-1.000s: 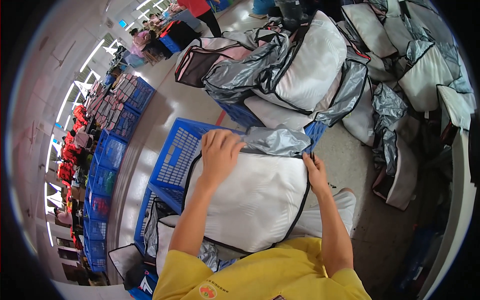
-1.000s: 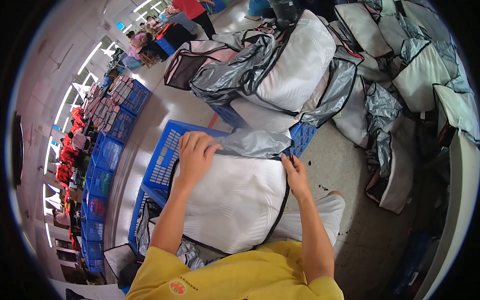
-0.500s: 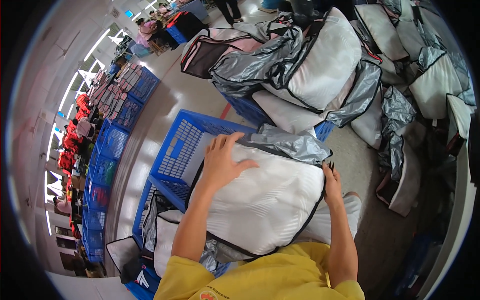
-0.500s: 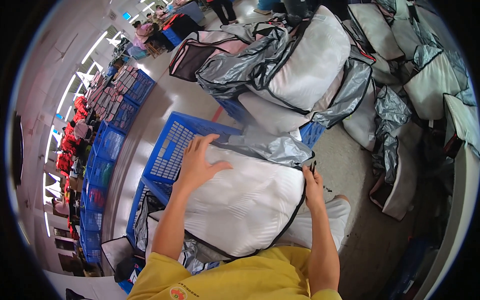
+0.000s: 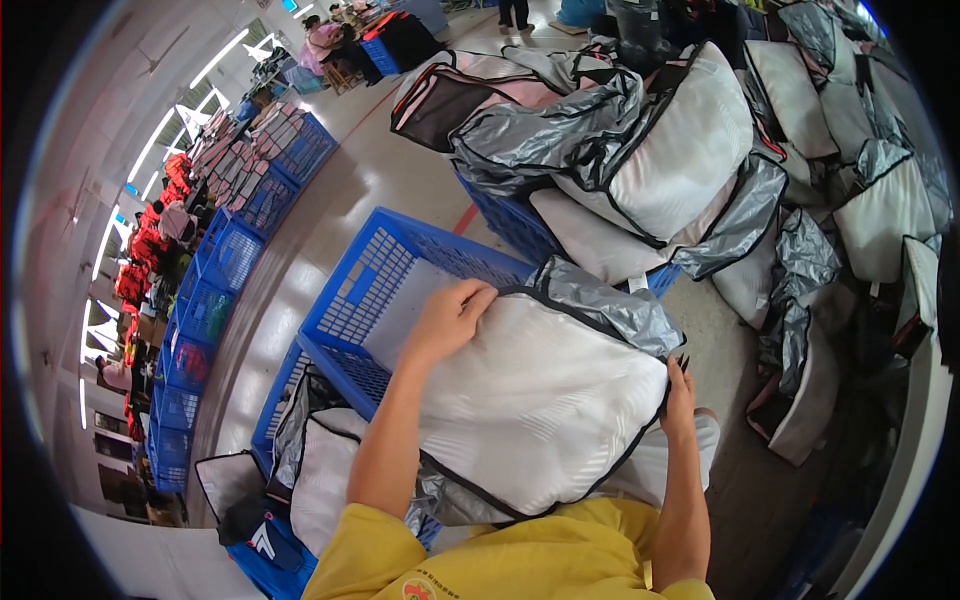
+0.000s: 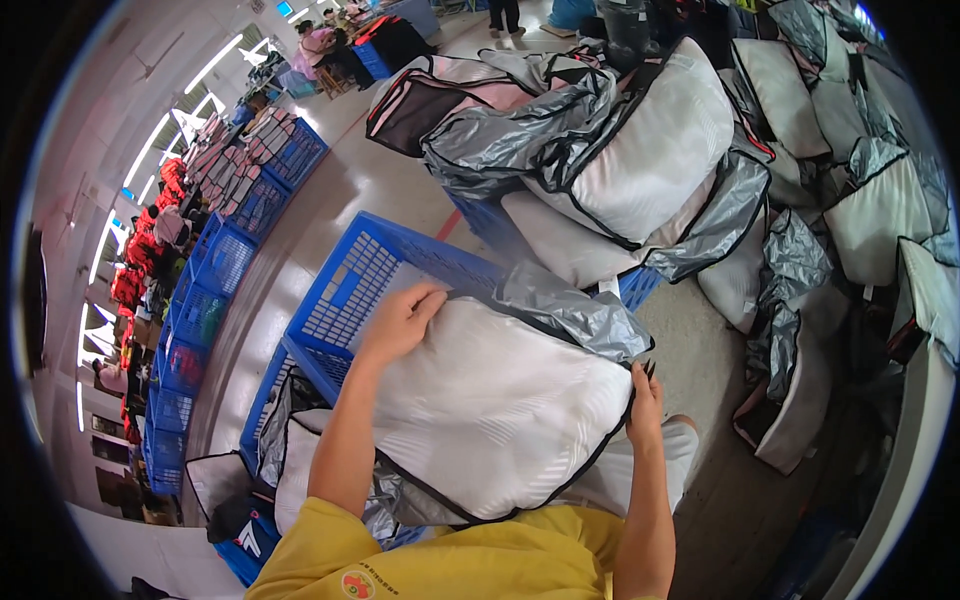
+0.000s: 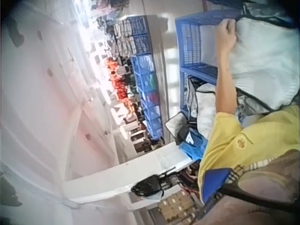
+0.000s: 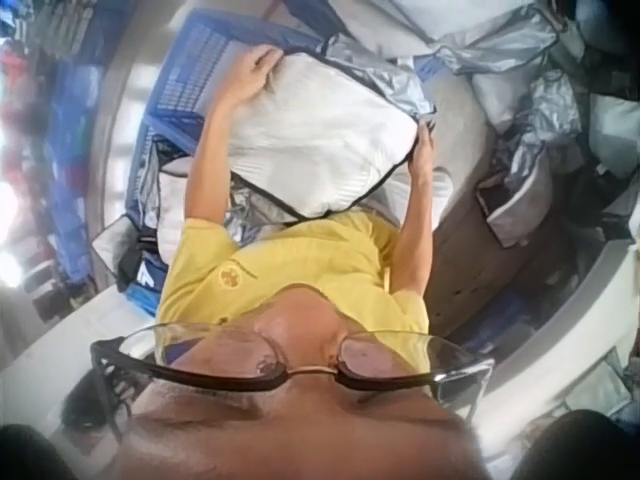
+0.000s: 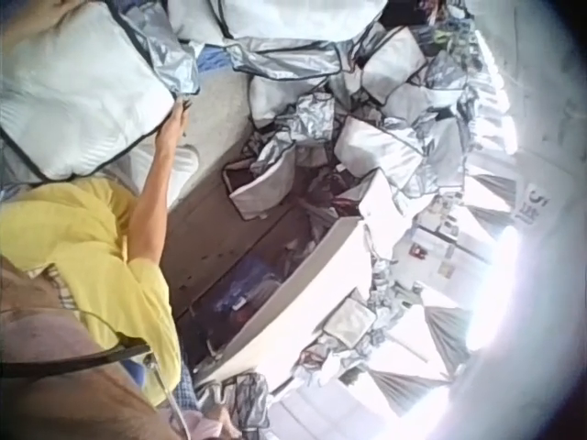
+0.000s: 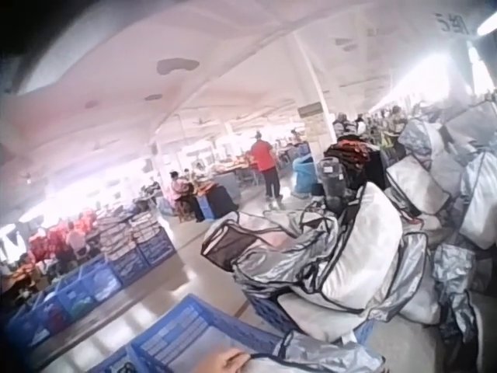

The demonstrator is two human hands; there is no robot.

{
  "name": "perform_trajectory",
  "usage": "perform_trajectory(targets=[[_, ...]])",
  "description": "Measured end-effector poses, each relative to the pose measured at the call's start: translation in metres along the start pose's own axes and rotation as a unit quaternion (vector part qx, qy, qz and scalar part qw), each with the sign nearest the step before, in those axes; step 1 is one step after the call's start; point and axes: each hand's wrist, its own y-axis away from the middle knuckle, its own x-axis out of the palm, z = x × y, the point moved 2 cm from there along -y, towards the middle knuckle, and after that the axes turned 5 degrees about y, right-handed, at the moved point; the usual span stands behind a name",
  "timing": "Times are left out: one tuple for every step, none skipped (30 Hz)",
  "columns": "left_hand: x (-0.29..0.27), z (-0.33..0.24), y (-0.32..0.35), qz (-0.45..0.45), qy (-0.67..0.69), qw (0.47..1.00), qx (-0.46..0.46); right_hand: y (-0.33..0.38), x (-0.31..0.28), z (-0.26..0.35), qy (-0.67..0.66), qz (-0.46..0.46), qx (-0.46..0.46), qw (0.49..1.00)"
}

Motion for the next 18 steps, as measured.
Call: perform_trajectory(targets=[[0.002, -0.004, 0.002, -0.005, -0.002, 1.000, -0.007, 0.000, -0.002, -0.001, 0.001, -0.001, 0.005, 1.000], [0.005, -0.001, 0.002, -0.006, 0.001, 1.000, -0.008, 0.000, -0.003, -0.002, 0.003, -0.002, 0.009, 1.000], [0.007, 0.002, 0.003, -0.015, 0.004, 1.000, 0.017, 0.000, -0.004, -0.003, 0.006, 0.000, 0.009, 1.000], [0.009, 0.004, 0.005, -0.023, 0.008, 0.999, 0.041, 0.000, -0.005, -0.004, 0.002, -0.002, 0.003, 1.000], [0.011, 0.006, 0.006, -0.025, 0.010, 0.999, 0.040, 0.000, -0.007, -0.004, -0.001, -0.004, -0.003, 1.000], [0.012, 0.006, 0.006, -0.030, 0.010, 0.998, 0.060, 0.001, -0.005, -0.003, 0.002, -0.003, -0.003, 1.000], [0.013, 0.004, 0.007, -0.035, 0.010, 0.996, 0.081, 0.003, -0.003, -0.003, -0.011, -0.010, -0.004, 1.000], [0.015, 0.002, 0.009, -0.036, 0.012, 0.996, 0.080, 0.004, -0.002, -0.002, -0.023, -0.017, -0.005, 1.000], [0.017, -0.005, 0.010, -0.036, 0.045, 0.995, 0.085, 0.003, -0.006, -0.004, -0.020, -0.019, -0.005, 1.000], [0.020, -0.013, 0.012, -0.035, 0.078, 0.992, 0.088, 0.001, -0.010, -0.009, -0.025, -0.021, 0.000, 0.999], [0.023, -0.021, 0.012, -0.033, 0.082, 0.992, 0.087, 0.000, -0.016, -0.014, -0.029, -0.023, 0.004, 0.999], [0.027, -0.032, 0.014, -0.030, 0.067, 0.985, 0.157, 0.002, -0.015, -0.013, -0.025, -0.026, 0.007, 0.999], [0.028, -0.039, 0.016, -0.028, 0.052, 0.973, 0.225, 0.003, -0.012, -0.012, -0.026, -0.032, 0.005, 0.999], [0.027, -0.039, 0.017, -0.026, 0.058, 0.973, 0.221, 0.003, -0.009, -0.011, -0.026, -0.039, 0.003, 0.999], [0.035, -0.044, 0.015, 0.024, 0.025, 0.975, 0.221, 0.010, -0.004, -0.005, -0.022, -0.061, -0.008, 0.998], [0.044, -0.049, 0.015, 0.075, -0.007, 0.972, 0.220, 0.011, -0.018, -0.015, -0.025, -0.070, -0.003, 0.997], [0.053, -0.054, 0.017, 0.093, -0.009, 0.964, 0.250, 0.006, -0.035, -0.029, -0.033, -0.044, -0.017, 0.998], [0.060, -0.055, 0.023, 0.103, -0.004, 0.963, 0.251, 0.005, -0.049, -0.041, -0.036, -0.020, -0.034, 0.999]])
